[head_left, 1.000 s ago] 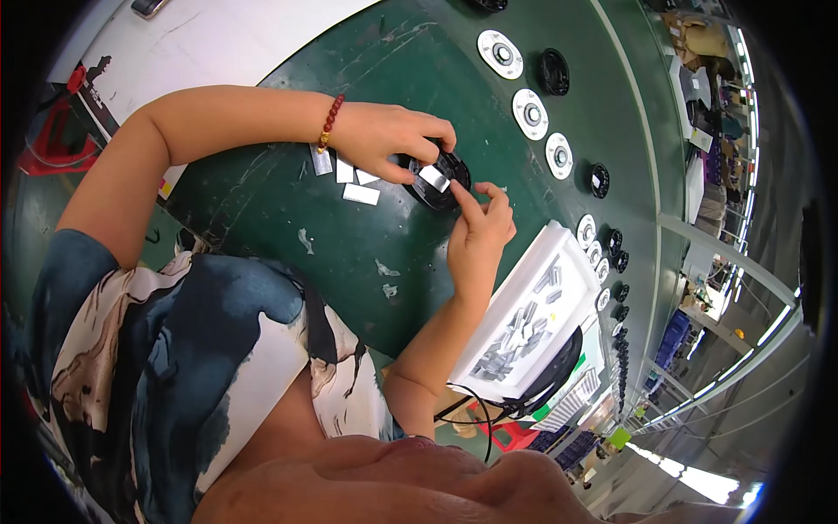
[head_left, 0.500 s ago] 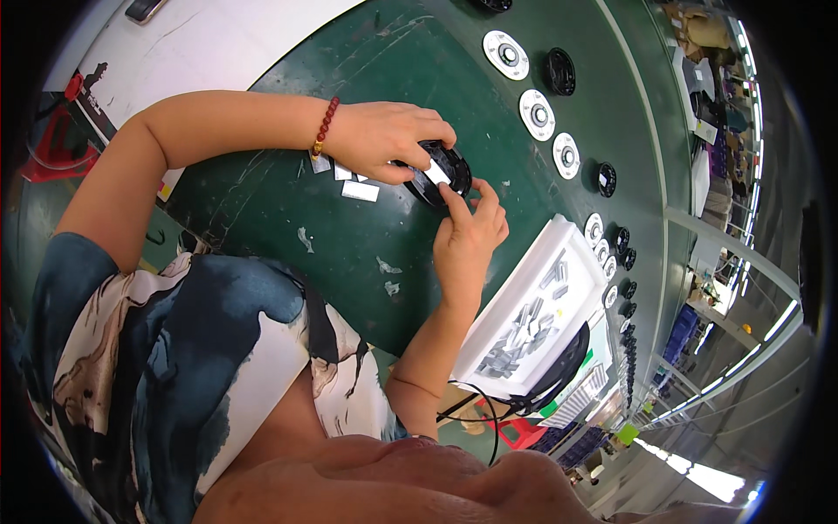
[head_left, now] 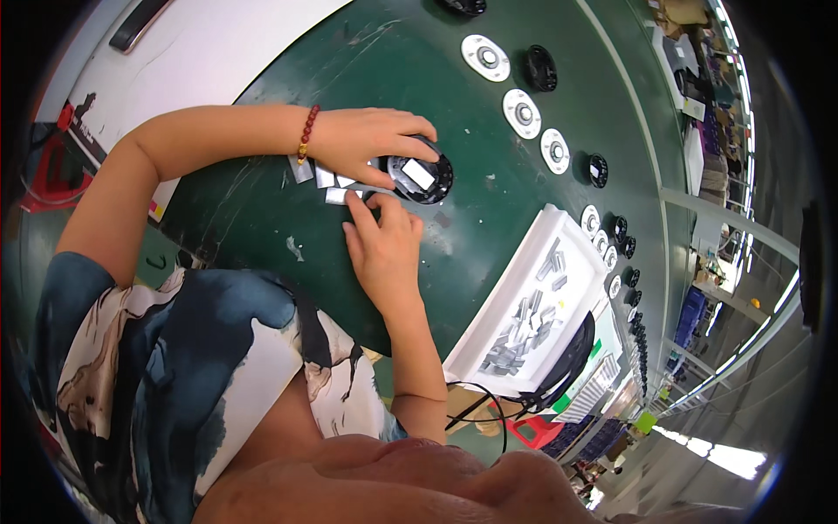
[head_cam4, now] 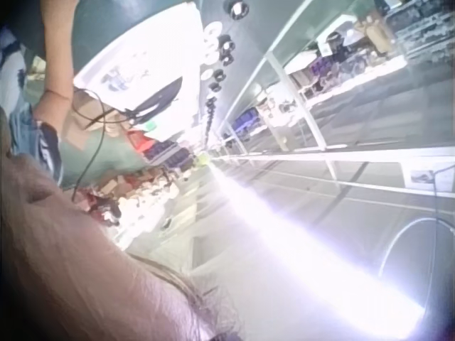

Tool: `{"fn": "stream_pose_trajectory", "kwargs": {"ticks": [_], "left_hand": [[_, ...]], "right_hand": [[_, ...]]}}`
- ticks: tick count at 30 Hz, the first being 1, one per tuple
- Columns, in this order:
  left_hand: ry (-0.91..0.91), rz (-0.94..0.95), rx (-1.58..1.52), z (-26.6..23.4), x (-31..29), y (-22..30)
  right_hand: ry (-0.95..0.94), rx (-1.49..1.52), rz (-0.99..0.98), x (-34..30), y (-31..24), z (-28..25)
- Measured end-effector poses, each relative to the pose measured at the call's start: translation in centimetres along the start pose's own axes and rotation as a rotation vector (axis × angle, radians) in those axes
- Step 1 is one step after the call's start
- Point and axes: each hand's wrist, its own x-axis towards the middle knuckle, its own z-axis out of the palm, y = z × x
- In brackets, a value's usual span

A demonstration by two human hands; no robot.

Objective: Manually assembling electronic components by placing small white plastic parts into black circular housings on a production line.

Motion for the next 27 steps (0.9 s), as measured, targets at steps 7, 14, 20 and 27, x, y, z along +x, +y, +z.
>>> {"fn": "stream_pose_trajectory", "kwargs": {"ticks": [7,14,20,27], "left_hand": [[0.084,-0.003,-0.074,-0.1,3.3,-0.6],[0.277,0.005,0.201,0.8,19.2,-5.2],[0.378,-0.253,0.459,4.4,27.4,-9.1],[0.266,-0.284,0.590,5.2,29.3,-8.5]], "right_hand": [[0.101,0.089,-0.021,0.6,1.2,0.9],[0.201,0.167,-0.035,1.7,0.5,1.2],[0.225,0.256,-0.069,2.3,-0.9,2.6],[0.248,0.269,-0.037,2.2,-0.4,1.8]]}}
